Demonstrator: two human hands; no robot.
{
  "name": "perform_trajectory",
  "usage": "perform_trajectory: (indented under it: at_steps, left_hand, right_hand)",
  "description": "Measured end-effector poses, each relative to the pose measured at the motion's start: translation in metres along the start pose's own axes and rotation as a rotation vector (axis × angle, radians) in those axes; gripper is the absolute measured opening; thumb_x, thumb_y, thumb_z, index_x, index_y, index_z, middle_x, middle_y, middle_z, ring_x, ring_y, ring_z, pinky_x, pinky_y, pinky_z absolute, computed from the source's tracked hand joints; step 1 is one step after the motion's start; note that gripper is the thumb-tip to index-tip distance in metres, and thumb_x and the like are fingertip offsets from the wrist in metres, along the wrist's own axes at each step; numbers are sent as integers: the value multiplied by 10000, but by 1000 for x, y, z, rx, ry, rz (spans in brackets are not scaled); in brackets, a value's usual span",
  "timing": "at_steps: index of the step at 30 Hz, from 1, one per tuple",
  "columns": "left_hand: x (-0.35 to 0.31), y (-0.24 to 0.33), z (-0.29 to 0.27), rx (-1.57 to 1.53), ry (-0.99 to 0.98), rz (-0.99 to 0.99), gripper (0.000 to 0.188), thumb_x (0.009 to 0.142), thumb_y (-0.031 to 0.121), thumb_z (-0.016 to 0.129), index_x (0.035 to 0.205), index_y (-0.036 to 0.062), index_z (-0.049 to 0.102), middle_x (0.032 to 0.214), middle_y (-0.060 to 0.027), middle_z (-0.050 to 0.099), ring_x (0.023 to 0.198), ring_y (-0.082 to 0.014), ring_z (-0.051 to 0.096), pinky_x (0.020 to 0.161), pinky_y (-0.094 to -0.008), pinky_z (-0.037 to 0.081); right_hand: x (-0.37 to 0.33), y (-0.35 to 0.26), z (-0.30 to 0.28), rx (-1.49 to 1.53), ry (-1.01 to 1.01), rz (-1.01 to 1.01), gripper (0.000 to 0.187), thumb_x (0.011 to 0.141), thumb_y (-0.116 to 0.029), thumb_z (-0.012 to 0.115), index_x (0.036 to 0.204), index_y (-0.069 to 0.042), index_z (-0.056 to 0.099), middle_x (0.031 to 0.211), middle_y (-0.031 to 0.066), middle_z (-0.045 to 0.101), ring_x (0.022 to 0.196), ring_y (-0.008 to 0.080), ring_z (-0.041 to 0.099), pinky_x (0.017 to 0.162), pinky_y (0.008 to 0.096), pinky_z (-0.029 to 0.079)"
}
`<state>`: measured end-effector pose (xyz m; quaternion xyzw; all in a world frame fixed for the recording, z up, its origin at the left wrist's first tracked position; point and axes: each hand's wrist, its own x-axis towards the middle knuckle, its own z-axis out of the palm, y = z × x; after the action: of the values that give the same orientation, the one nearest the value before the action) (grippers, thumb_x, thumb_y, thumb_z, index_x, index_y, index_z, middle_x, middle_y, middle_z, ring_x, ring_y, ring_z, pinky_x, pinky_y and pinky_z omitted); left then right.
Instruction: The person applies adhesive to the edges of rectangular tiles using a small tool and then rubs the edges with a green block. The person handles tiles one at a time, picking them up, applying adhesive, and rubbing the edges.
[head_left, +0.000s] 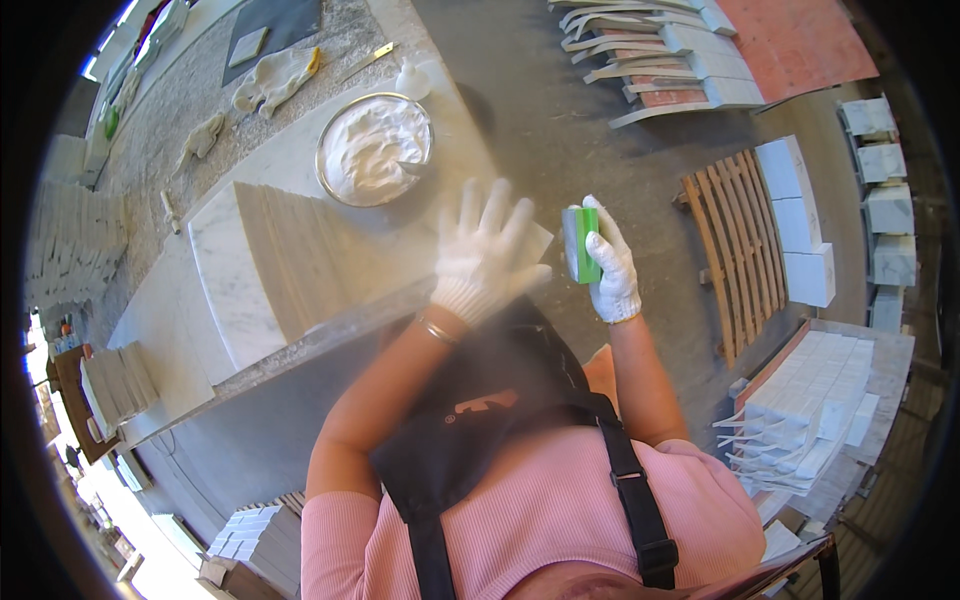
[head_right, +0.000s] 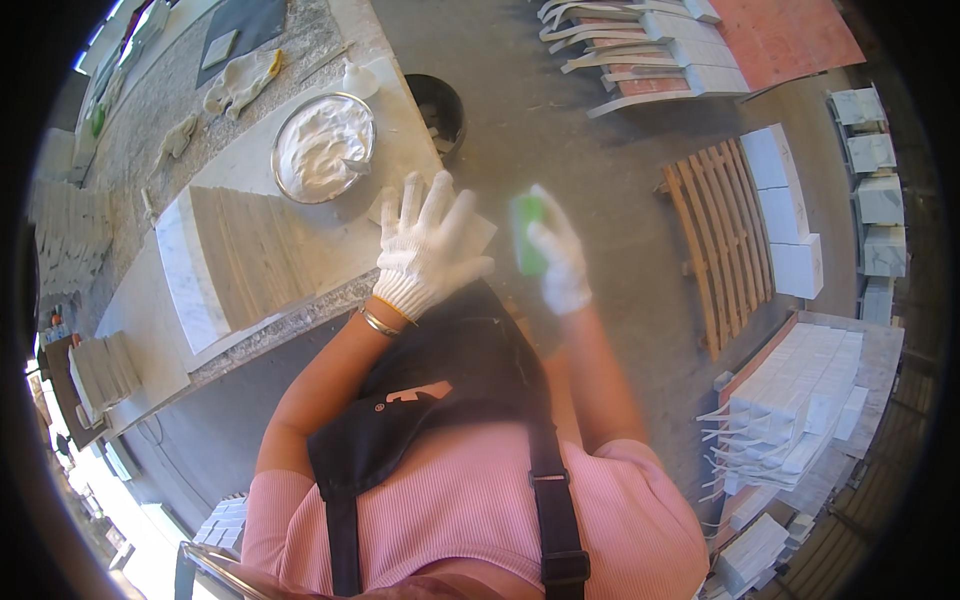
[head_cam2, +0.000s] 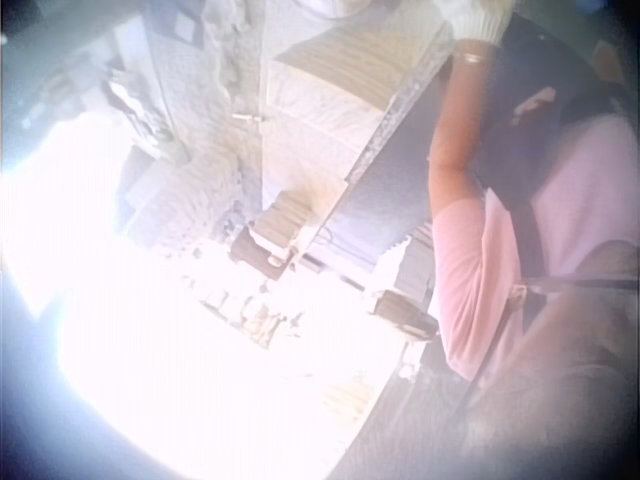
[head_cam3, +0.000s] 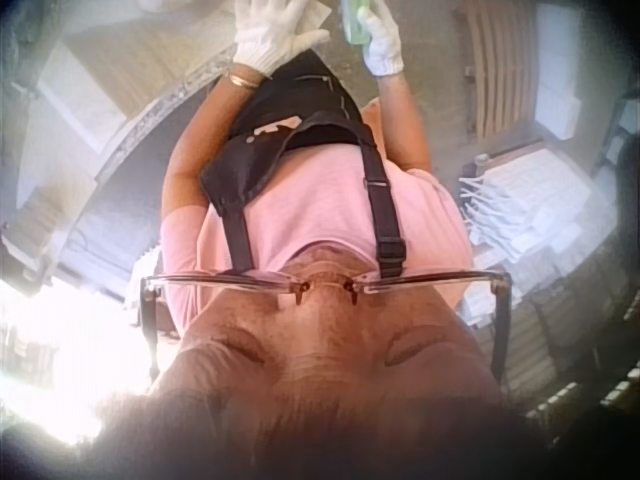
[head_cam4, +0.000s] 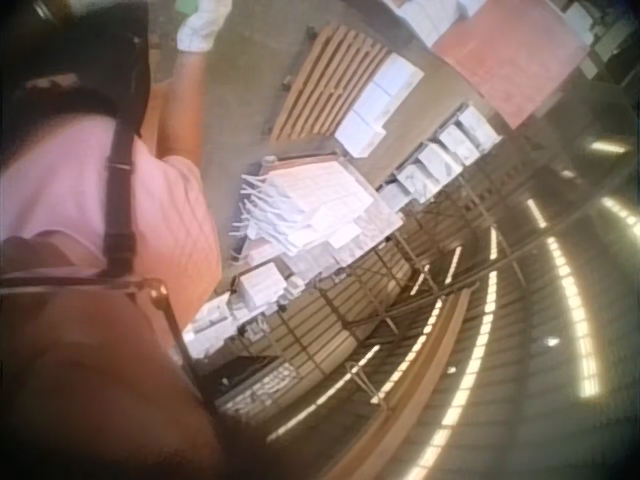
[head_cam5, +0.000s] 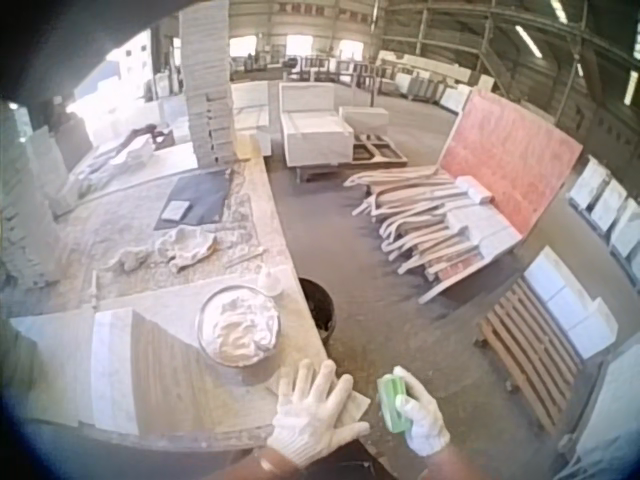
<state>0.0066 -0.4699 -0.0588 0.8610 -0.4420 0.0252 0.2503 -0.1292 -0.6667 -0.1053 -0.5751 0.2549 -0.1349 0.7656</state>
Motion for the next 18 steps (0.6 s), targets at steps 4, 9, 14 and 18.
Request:
perform_trajectory:
  at_steps: [4,9,14,18]
  left_hand:
    - [0,-18,7,-21,74,47,580,759,410,803,1255,138,677,1382,-127,598,1312,-370,557,1072,-534,456]
    - [5,-32,-1,23,68,100,674,769,422,805,1327,76,654,1425,-124,598,1351,-311,541,1033,-493,468]
    - [7,-38,-24,-31,-46,249,845,641,434,891,1353,54,641,1434,-120,586,1382,-330,509,1039,-487,475]
    - [13,-50,-34,-35,-147,318,838,571,389,917,1287,45,652,1272,-112,643,1244,-316,585,979,-467,492]
  right_hand:
    - [-6,1,-5,43,0,17,785,972,-335,720,1625,-47,393,1423,117,621,1150,212,652,921,364,575]
    - [18,-21,-4,-97,4,-132,783,972,-337,725,1631,-71,394,1259,137,676,988,182,674,817,321,579]
    - [55,-53,30,-265,14,-195,669,1023,-290,674,1607,-63,441,1262,112,675,995,151,657,857,301,555]
    - [71,-68,68,-332,-112,-185,592,1029,-278,690,1532,-6,538,1442,98,626,1276,159,588,1088,315,466]
